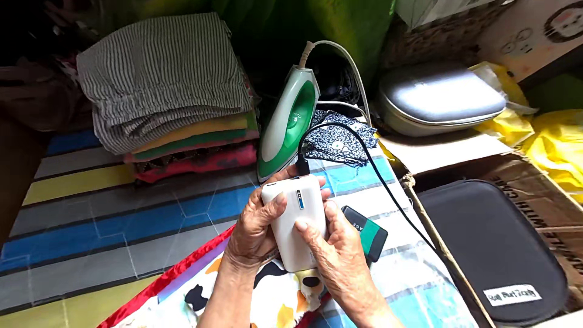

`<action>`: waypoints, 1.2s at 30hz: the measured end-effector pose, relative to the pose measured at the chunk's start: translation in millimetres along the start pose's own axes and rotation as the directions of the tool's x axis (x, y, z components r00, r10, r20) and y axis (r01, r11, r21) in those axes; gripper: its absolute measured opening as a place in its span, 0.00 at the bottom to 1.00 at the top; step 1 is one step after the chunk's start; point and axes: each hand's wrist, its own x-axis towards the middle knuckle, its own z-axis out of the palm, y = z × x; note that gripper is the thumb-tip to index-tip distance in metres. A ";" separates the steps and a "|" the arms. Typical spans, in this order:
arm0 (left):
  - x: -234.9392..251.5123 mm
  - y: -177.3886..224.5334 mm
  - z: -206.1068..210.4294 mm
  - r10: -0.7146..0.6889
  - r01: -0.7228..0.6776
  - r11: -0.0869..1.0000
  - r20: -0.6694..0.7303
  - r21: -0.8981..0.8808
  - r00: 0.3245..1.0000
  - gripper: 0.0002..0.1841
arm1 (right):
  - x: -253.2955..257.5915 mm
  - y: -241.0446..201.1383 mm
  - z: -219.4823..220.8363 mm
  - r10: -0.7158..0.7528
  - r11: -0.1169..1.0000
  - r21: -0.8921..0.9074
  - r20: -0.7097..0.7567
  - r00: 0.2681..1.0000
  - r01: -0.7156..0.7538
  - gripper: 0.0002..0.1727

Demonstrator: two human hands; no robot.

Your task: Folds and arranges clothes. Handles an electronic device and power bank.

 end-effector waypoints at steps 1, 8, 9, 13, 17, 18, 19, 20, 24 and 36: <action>0.1 -0.1 -0.2 -0.003 0.003 1.000 0.003 -0.006 1.000 0.23 | 0.0 0.0 0.1 -0.004 1.000 -0.005 -0.003 1.000 0.004 0.10; 0.0 -0.7 1.6 0.019 -0.018 0.999 -0.030 0.044 0.999 0.22 | 0.4 -0.6 0.1 0.003 1.000 -0.006 -0.003 1.000 -0.003 0.09; 0.1 -1.3 3.1 0.049 -0.044 0.995 -0.056 0.095 0.997 0.22 | 0.3 -0.8 0.3 0.006 1.000 -0.003 -0.003 1.000 -0.006 0.09; 1.6 -4.9 7.0 0.226 -0.152 0.913 -0.157 0.379 0.961 0.23 | 0.4 -3.1 0.5 0.027 1.000 0.010 -0.007 1.000 -0.027 0.09; 0.8 -5.3 6.8 0.295 -0.180 0.844 -0.156 0.505 0.943 0.27 | -0.2 -2.8 1.1 0.038 0.999 0.003 -0.006 0.999 -0.038 0.10; 0.7 -5.4 6.9 0.308 -0.187 0.836 -0.158 0.516 0.938 0.26 | -0.2 -2.9 1.3 0.037 0.999 -0.002 -0.005 0.999 -0.037 0.10; 0.8 -5.6 7.1 0.318 -0.194 0.833 -0.162 0.518 0.934 0.26 | -0.2 -3.2 1.5 0.037 0.999 -0.005 -0.005 0.999 -0.037 0.10; 0.7 -5.6 7.2 0.323 -0.197 0.833 -0.164 0.517 0.932 0.25 | -0.2 -3.5 1.5 0.037 0.999 -0.010 -0.002 0.999 -0.037 0.09; -0.2 -5.0 8.7 0.325 -0.192 0.832 -0.176 0.520 0.929 0.25 | 0.2 -3.3 2.0 0.024 1.000 -0.005 0.006 1.000 -0.023 0.11; 1.3 -5.7 7.8 0.402 -0.234 0.765 -0.161 0.600 0.901 0.17 | 0.0 -1.7 2.7 -0.011 1.000 -0.024 0.012 1.000 0.011 0.10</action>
